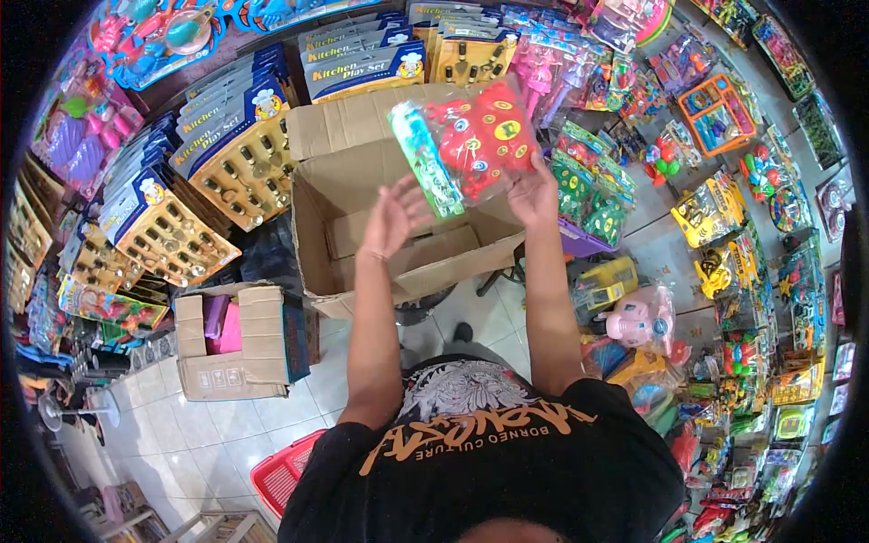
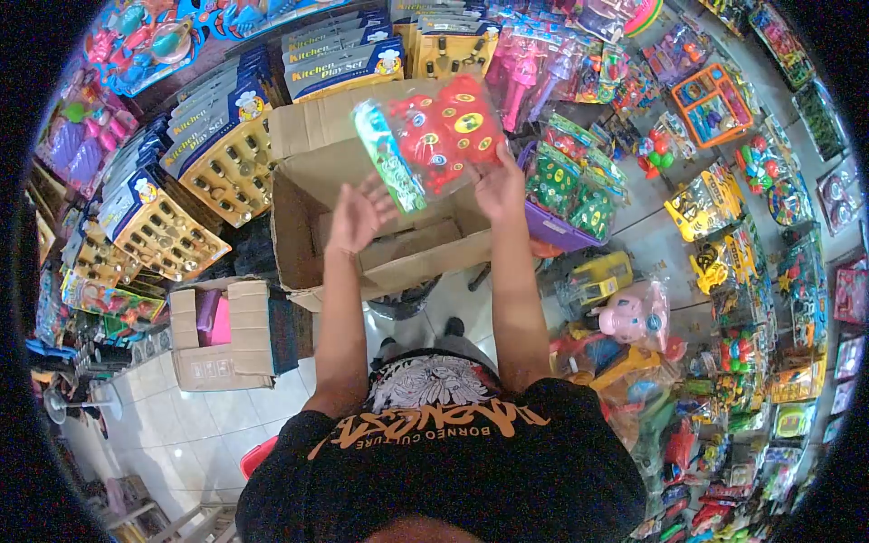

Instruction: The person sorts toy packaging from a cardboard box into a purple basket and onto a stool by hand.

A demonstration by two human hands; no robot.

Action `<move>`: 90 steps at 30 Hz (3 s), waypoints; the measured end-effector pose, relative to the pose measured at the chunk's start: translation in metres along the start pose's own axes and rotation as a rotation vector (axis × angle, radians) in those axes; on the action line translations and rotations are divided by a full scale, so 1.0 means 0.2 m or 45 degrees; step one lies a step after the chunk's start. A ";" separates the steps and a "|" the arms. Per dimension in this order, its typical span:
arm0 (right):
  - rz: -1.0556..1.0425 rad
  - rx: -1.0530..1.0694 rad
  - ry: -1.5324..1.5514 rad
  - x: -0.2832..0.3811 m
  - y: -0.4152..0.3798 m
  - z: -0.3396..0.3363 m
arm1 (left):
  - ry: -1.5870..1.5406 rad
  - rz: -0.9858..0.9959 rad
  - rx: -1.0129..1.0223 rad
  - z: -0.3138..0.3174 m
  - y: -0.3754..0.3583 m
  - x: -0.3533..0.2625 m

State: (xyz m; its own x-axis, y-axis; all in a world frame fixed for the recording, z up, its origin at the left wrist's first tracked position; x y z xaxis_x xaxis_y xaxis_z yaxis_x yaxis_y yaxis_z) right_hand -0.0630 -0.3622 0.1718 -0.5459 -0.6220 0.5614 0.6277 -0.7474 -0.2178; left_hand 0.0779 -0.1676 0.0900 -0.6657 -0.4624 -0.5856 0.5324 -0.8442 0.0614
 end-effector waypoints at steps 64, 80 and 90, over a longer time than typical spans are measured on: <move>-0.626 -0.678 -1.432 1.23 0.78 -1.59 | 1.517 0.199 -0.311 0.72 1.71 1.85; -0.789 -0.803 -1.062 1.49 0.85 -1.73 | 1.735 0.389 -0.772 0.46 1.82 1.66; -0.281 -0.778 -1.028 1.43 1.21 -2.65 | 1.503 -0.444 -0.601 -0.11 1.89 1.81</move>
State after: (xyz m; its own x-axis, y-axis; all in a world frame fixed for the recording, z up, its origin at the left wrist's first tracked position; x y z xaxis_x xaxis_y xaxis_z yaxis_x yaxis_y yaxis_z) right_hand -0.3611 -0.8453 -0.1436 0.0619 -0.2833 0.9570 0.0472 -0.9570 -0.2863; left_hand 0.0497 -0.6483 -0.1176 -0.0784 0.4749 -0.8766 0.7170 -0.5840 -0.3805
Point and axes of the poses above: each hand's wrist, its own y-axis towards the middle knuckle, its own z-axis out of the palm, x = y × z, the point moved 2 cm from there along y, towards the middle knuckle, and after that the axes turned 12 degrees about -x, right-handed, at the moved point
